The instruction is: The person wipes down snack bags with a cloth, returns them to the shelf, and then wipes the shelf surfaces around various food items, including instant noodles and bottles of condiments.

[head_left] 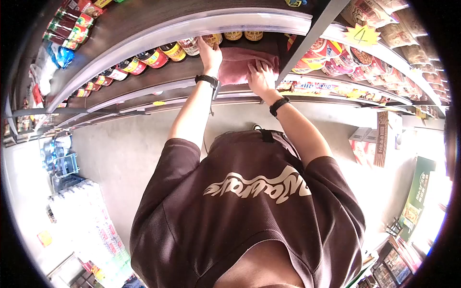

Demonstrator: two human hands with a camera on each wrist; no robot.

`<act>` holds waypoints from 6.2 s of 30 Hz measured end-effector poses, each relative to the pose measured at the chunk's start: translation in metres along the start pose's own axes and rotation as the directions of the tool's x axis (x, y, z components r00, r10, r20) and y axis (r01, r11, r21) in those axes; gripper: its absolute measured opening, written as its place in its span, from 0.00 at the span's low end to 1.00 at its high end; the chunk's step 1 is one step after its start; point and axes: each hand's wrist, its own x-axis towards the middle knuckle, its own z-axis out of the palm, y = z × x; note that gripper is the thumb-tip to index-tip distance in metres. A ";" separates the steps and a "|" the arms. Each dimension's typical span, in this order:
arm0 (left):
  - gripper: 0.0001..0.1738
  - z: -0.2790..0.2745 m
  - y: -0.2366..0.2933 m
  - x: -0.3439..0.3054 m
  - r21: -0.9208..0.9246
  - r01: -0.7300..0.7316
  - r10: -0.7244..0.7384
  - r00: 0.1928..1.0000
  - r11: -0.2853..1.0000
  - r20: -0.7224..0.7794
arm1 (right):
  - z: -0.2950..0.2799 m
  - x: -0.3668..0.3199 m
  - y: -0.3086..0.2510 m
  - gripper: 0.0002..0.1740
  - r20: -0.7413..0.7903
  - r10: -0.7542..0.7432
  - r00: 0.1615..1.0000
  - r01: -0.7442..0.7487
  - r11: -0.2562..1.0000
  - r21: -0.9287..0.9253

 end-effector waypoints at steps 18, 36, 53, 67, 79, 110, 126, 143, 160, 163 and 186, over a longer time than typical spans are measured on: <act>0.44 -0.003 0.032 0.001 0.073 0.168 -0.168 0.986 0.983 -0.005 | -0.006 0.051 0.005 0.48 0.521 0.271 0.809 -0.317 0.948 -0.001; 0.39 0.007 0.023 0.008 0.168 0.186 -0.173 0.981 0.968 -0.088 | 0.003 0.044 0.007 0.40 0.334 0.120 0.935 -0.195 0.961 0.198; 0.36 0.001 0.010 0.025 0.080 0.186 -0.197 0.967 0.979 0.164 | 0.030 0.018 0.003 0.18 -0.035 0.320 0.947 -0.292 0.900 0.323; 0.33 -0.007 0.028 -0.005 -0.081 -0.078 0.069 0.992 0.994 -0.108 | 0.036 0.023 0.013 0.28 0.058 0.146 0.988 -0.156 0.955 0.252; 0.12 0.016 0.043 0.079 0.045 -0.584 0.572 0.805 0.810 0.160 | 0.032 0.020 0.010 0.26 0.161 0.212 0.964 -0.250 0.931 0.267; 0.11 -0.003 0.049 0.095 0.144 -0.544 0.510 0.832 0.826 0.219 | 0.038 0.024 0.019 0.24 0.111 0.137 0.984 -0.169 0.914 0.368; 0.11 -0.022 0.047 0.092 0.226 -0.519 0.463 0.848 0.825 0.257 | 0.030 0.025 0.016 0.25 0.232 0.174 0.957 -0.251 0.898 0.362; 0.17 -0.068 0.005 -0.072 0.237 -0.380 0.159 0.764 0.894 0.626 | 0.023 0.026 -0.026 0.36 0.417 0.152 0.896 -0.140 0.988 -0.061; 0.12 -0.137 -0.048 -0.077 0.261 -0.256 0.110 0.877 0.931 0.468 | 0.024 0.053 -0.119 0.34 0.517 0.089 0.851 -0.083 0.996 -0.035; 0.11 -0.143 -0.052 -0.075 0.237 -0.216 0.094 0.893 0.947 0.439 | 0.040 0.042 -0.117 0.30 0.298 0.019 0.954 -0.048 0.995 0.090; 0.11 -0.167 -0.079 -0.052 0.121 -0.226 0.133 0.844 0.967 0.519 | 0.023 0.026 -0.160 0.15 0.099 0.134 0.986 -0.166 0.814 0.557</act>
